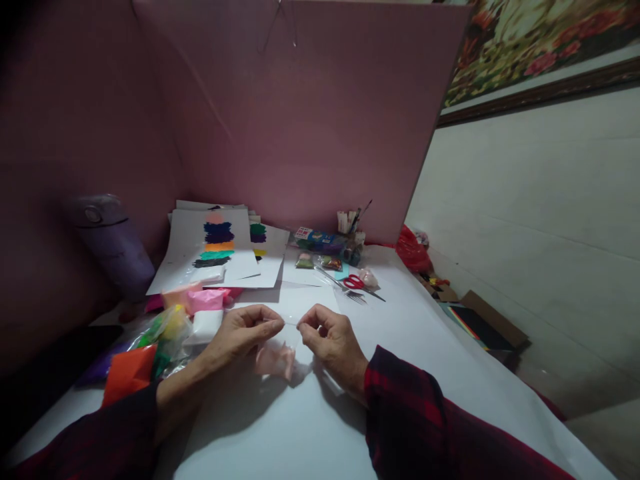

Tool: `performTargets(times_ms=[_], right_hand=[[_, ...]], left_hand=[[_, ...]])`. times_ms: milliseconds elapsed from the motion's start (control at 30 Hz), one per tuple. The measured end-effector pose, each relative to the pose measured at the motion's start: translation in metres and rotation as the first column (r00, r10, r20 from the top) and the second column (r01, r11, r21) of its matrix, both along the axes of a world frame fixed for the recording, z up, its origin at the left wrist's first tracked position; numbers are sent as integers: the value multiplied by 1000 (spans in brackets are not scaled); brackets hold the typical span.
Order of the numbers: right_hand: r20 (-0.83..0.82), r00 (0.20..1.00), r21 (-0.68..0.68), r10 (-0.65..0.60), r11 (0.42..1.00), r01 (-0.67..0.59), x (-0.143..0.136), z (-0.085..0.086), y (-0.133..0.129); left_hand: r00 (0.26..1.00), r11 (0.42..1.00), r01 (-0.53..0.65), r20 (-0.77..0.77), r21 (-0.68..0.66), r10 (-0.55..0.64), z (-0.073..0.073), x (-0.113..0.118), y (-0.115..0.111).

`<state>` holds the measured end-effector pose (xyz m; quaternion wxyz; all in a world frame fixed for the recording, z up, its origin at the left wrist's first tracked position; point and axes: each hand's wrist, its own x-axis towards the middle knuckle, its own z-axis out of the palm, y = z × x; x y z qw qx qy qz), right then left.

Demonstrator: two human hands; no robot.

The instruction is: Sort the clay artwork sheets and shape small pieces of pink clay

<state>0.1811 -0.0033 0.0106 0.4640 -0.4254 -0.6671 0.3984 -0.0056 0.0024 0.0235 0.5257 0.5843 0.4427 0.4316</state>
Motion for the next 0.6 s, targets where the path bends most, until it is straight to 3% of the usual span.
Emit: performTargets(times_ms=[600], right_hand=[[-73,997,-47,-22,999,19,1,-1,3]], left_hand=[[994,996,-90,67,18,88,-4,-4,2]])
